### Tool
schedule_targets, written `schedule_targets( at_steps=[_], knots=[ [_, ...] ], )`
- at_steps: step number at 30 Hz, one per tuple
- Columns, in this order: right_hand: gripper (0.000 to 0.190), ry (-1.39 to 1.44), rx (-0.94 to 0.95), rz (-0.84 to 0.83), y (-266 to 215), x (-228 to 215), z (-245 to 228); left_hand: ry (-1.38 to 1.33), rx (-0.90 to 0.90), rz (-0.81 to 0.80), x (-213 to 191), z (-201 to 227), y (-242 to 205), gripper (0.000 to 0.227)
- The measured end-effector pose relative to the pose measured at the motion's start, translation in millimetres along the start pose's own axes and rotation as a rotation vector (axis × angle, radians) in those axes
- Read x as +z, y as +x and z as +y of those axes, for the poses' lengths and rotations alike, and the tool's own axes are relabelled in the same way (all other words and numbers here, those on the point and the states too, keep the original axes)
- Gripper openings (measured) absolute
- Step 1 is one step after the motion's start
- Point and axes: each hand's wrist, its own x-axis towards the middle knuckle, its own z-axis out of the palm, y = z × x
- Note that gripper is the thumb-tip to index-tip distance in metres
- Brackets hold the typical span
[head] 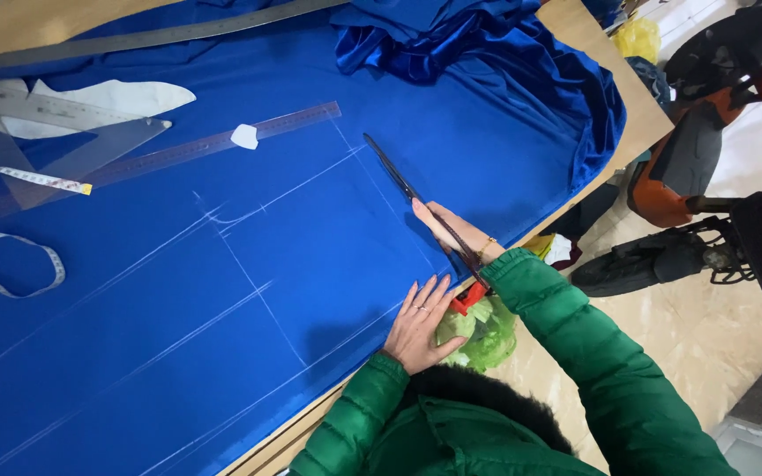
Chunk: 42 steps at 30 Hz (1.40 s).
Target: The person uses shears to cut a large piece of blue fabric laid out on a wooden table, following white chalk lines. The person cuts along the marked edges to separate a rectangular section, then folds the cut piece of fabric.
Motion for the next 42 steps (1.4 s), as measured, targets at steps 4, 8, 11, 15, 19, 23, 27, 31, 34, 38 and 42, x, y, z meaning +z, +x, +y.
schedule_targets(
  at_steps=[4,8,11,15,19,23,27,31,34,38,42],
  knots=[
    [0.098,-0.045,-0.052,0.0,10,3,7,-0.016,-0.011,-0.011,-2,1,1,0.081],
    [0.074,0.063,-0.009,0.071,11,6,4,-0.011,0.0,0.007,0,0,0,0.082],
    [0.062,0.126,-0.008,0.099,2,7,-9,-0.01,0.001,0.018,1,-1,0,0.082],
    [0.049,0.31,-0.007,0.026,-14,5,-23,-0.023,-0.007,0.031,4,-3,-2,0.081],
    [0.051,0.317,0.022,-0.003,-45,-6,-29,-0.015,-0.027,0.037,4,-4,-3,0.081],
    [0.07,0.199,-0.01,-0.147,-83,-40,-40,-0.023,-0.048,0.035,12,-8,-8,0.08],
    [0.068,0.193,-0.087,-0.403,-68,-88,47,0.017,-0.056,0.101,23,-8,-12,0.072],
    [0.072,-0.137,-0.006,-0.545,-72,-147,38,0.109,-0.074,0.201,26,5,-5,0.058],
    [0.054,-0.349,-0.133,-0.819,-61,-186,44,0.103,-0.178,0.357,52,23,-5,0.04],
    [0.054,-0.412,-0.199,-1.054,-36,-214,54,-0.051,-0.572,0.497,78,50,0,0.019],
    [0.069,-0.48,-0.141,-1.138,-23,-221,42,-0.891,-1.141,0.798,144,39,-17,0.029]
  ],
)
